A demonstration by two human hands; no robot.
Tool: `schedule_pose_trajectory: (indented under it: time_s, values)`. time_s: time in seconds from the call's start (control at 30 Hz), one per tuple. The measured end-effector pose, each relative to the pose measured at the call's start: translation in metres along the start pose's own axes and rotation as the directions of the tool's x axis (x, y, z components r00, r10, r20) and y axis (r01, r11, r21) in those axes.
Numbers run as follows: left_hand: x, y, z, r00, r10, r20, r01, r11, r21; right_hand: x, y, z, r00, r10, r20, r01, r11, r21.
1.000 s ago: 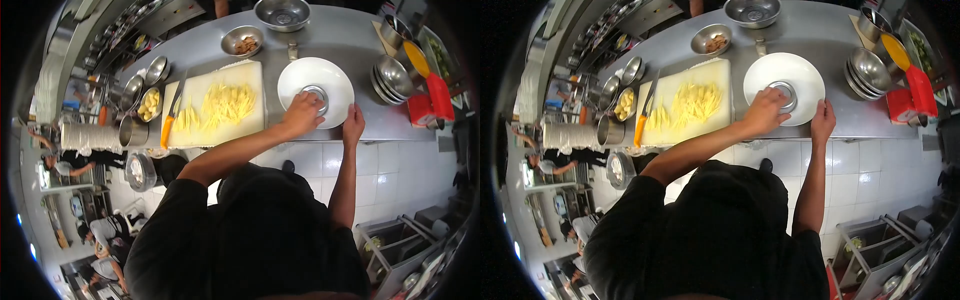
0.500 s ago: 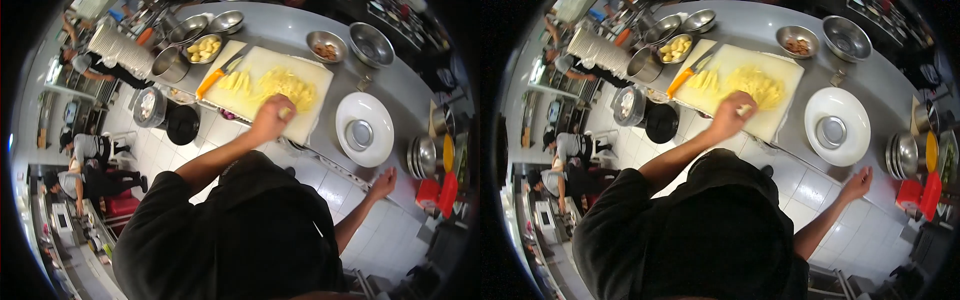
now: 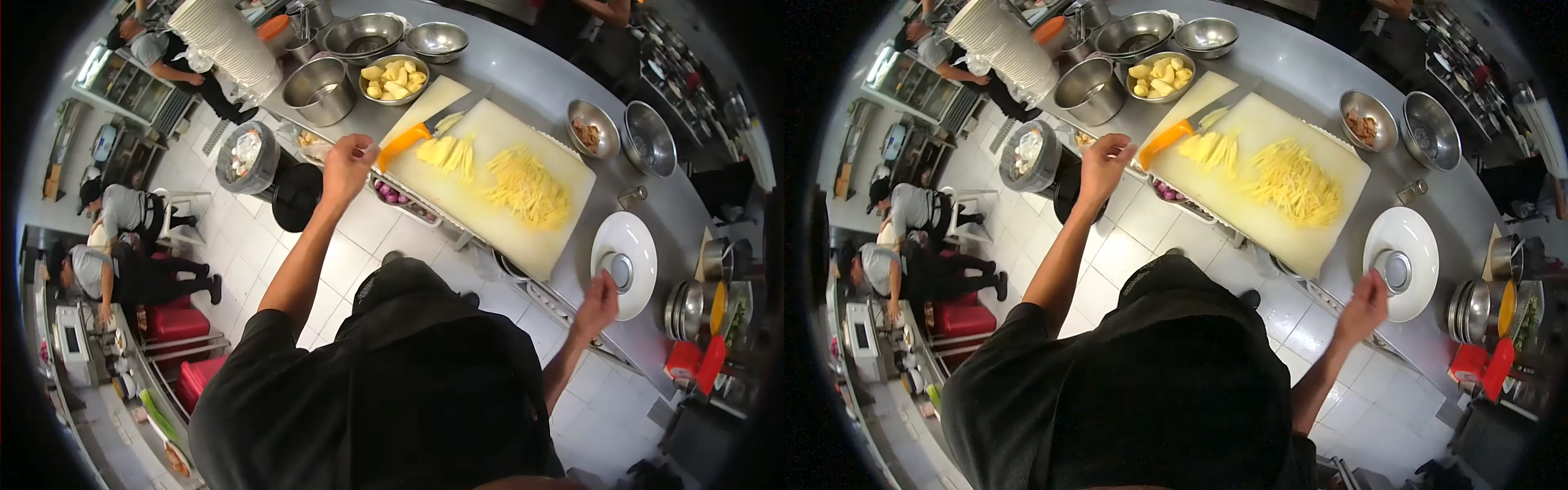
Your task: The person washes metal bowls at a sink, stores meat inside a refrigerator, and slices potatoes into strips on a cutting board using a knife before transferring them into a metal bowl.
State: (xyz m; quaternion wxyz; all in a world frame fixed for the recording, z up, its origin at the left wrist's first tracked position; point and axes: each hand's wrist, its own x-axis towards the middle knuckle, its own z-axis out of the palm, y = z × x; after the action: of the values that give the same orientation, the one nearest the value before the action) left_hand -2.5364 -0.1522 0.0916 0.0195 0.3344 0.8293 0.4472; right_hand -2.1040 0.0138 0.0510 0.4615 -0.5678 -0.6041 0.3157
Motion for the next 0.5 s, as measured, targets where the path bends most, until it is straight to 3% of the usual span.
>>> schedule_pose_trajectory:
  time_s: [0.03,0.1,0.17,0.23,0.37,0.43,0.47,0.5]
  values:
    - [0.006,-0.010,0.004,0.998,0.060,0.016,-0.060,0.998,0.012,-0.016,-0.022,0.027,0.996,0.038,0.079,-0.046,0.994,0.102]
    - [0.020,-0.015,0.014,0.989,0.085,0.122,-0.098,0.989,0.110,-0.040,-0.045,0.081,0.969,-0.108,0.222,0.097,0.993,0.063]
    - [0.030,-0.031,0.030,0.971,0.167,0.171,-0.193,0.970,0.149,-0.069,-0.076,0.137,0.924,-0.079,0.374,0.027,0.989,0.142]
    - [0.043,-0.041,0.038,0.955,0.144,0.260,-0.182,0.974,0.132,-0.089,-0.093,0.192,0.887,-0.150,0.436,0.082,0.982,0.171]
    - [0.059,-0.069,0.051,0.912,0.197,0.359,-0.242,0.966,0.086,-0.110,-0.123,0.274,0.875,-0.138,0.465,0.040,0.976,0.215]
    - [0.069,-0.061,0.049,0.850,0.224,0.477,-0.300,0.950,0.089,-0.117,-0.149,0.286,0.868,-0.027,0.495,-0.038,0.992,0.122]
    - [0.069,-0.068,0.053,0.854,0.265,0.448,-0.326,0.943,0.062,-0.120,-0.148,0.294,0.886,-0.063,0.459,0.014,0.994,0.109]
    - [0.069,-0.061,0.049,0.844,0.194,0.500,-0.278,0.955,0.099,-0.121,-0.145,0.301,0.899,-0.095,0.428,0.058,0.994,0.097]
